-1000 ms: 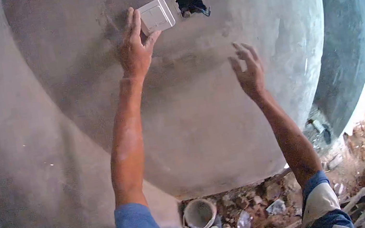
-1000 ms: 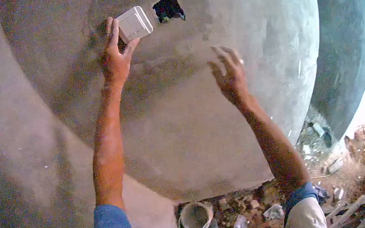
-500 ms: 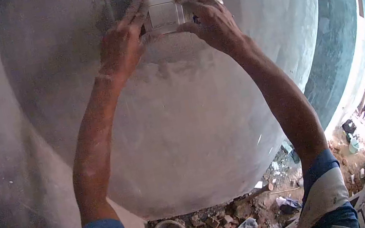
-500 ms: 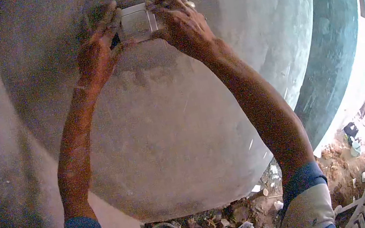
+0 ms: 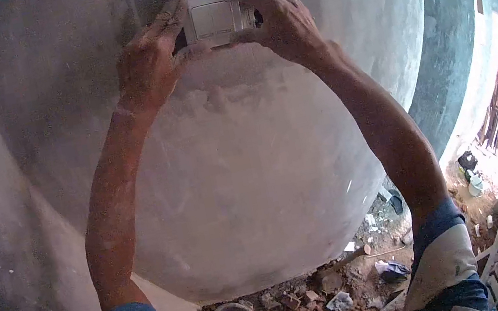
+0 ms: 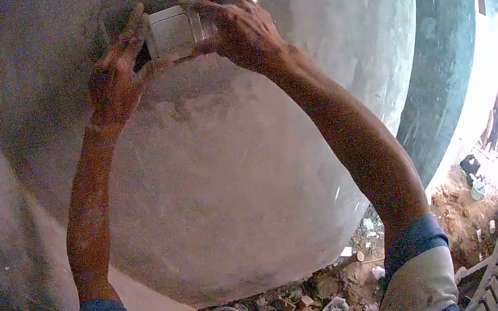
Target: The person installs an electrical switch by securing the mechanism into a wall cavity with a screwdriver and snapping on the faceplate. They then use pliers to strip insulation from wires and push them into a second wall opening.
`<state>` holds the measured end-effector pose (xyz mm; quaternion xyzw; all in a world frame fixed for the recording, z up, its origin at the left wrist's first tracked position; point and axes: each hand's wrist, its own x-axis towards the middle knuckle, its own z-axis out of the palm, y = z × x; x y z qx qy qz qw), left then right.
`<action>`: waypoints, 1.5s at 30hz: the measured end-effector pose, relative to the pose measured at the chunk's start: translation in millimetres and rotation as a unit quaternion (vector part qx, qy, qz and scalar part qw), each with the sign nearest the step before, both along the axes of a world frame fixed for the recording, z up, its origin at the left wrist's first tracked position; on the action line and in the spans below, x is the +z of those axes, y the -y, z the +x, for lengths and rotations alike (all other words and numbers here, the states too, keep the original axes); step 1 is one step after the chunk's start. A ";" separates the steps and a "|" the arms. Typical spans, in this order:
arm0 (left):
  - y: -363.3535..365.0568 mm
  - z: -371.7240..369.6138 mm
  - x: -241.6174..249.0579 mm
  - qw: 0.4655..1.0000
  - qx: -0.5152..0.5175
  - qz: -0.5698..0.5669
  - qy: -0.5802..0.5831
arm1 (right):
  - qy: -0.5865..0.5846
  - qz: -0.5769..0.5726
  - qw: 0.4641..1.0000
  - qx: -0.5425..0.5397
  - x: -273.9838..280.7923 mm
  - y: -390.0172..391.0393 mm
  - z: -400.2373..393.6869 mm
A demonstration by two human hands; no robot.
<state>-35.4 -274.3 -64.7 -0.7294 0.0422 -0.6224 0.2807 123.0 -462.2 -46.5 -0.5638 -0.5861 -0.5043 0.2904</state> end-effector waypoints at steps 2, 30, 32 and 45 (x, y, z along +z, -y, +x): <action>0.8 -2.2 2.5 1.000 0.014 -0.001 -0.026 | 0.066 0.053 0.996 -0.012 7.7 -12.9 14.9; 5.6 6.8 4.9 0.998 0.038 -0.046 0.018 | -0.032 -0.118 0.988 -0.092 70.9 3.6 1.4; -1.8 8.5 2.9 0.999 0.024 -0.021 0.024 | -0.027 -0.132 0.987 -0.090 87.0 -5.2 6.5; 42.0 -65.8 -62.5 0.988 -0.089 -0.129 0.011 | -0.312 0.293 0.903 0.044 -61.0 159.5 -66.0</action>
